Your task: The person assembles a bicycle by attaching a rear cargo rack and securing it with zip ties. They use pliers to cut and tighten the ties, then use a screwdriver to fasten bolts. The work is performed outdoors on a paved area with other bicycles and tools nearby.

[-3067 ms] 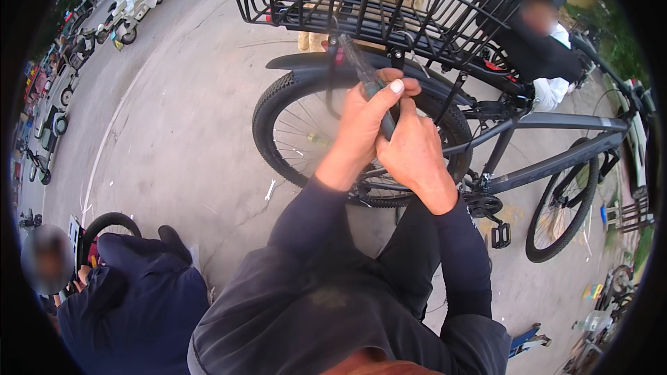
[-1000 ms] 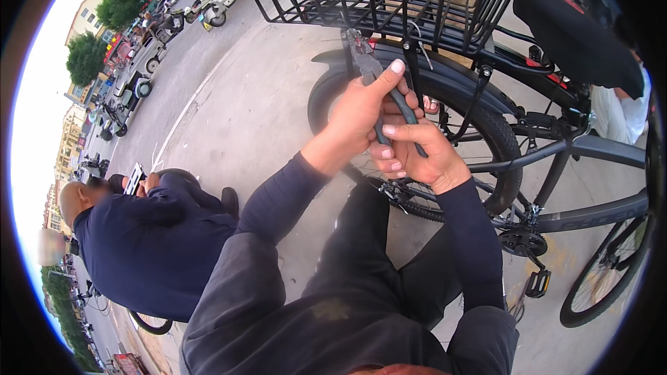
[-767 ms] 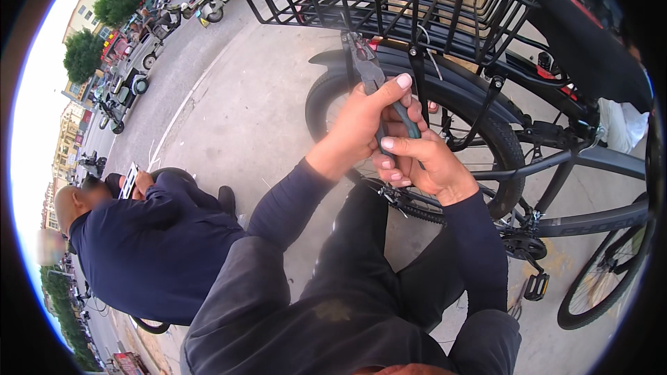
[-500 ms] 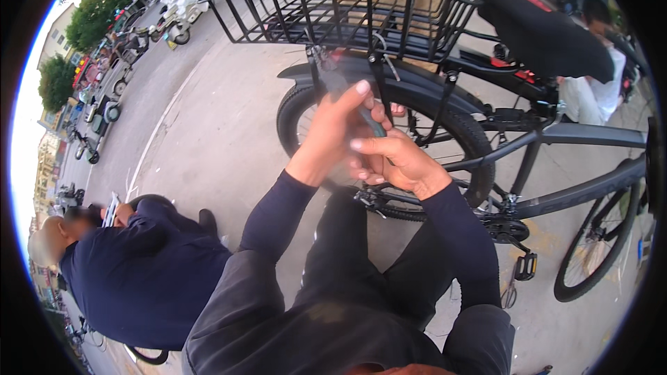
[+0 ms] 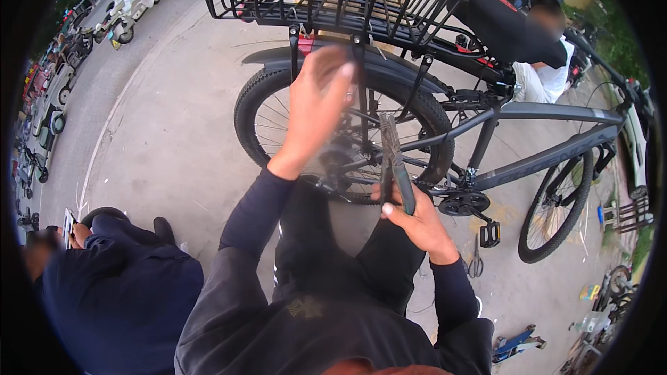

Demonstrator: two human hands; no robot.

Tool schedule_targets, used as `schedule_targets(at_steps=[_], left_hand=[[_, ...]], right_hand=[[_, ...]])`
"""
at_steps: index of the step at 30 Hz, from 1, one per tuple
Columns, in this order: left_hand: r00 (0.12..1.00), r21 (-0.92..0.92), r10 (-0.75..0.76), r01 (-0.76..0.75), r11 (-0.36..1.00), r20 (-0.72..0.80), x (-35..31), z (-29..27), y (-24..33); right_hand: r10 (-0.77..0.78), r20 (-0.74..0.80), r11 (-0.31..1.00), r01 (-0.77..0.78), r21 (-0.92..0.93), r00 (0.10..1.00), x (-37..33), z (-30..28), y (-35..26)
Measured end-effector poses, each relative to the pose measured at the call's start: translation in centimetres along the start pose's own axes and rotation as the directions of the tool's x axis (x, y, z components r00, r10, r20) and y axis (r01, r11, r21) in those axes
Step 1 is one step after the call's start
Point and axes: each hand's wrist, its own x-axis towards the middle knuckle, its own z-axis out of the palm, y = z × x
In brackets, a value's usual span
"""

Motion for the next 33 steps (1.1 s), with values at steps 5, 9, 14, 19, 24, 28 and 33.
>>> schedule_targets(at_steps=[5,9,14,19,24,28,33], left_hand=[[0.944,-0.44,-0.14,0.267,0.858,0.299,3.7,0.7,-1.2],[0.932,-0.541,-0.133,0.307,0.783,0.336,4.2,1.6,-1.9],[0.911,-0.538,-0.121,0.335,0.774,0.393,4.4,1.4,-1.9],[0.946,-0.575,-0.138,0.291,0.765,0.295,3.7,1.7,-2.4],[0.997,-0.168,-0.032,0.02,0.986,-0.067,0.5,3.4,-3.2],[0.957,0.22,0.225,-0.183,0.958,-0.183,-2.8,3.0,-2.3],[0.991,-0.076,-0.085,0.093,0.993,0.102,-2.7,2.9,-0.8]], right_hand=[[-0.262,-0.41,0.856,0.014,-0.517,0.873,1.1,2.1,-1.2],[-0.275,-0.434,0.9,0.071,-0.43,0.858,2.0,2.2,-0.7],[-0.367,-0.385,0.818,0.097,-0.567,0.847,1.8,1.9,-2.4],[-0.51,-0.44,0.462,-0.196,-0.865,0.739,3.9,2.6,-3.8],[-0.656,-0.458,0.337,-0.311,-0.889,0.6,7.7,3.6,-3.2],[-0.734,-0.466,0.333,-0.336,-0.881,0.494,9.5,4.1,-2.7],[-0.804,-0.445,0.313,-0.355,-0.881,0.396,11.3,4.3,-2.1]])
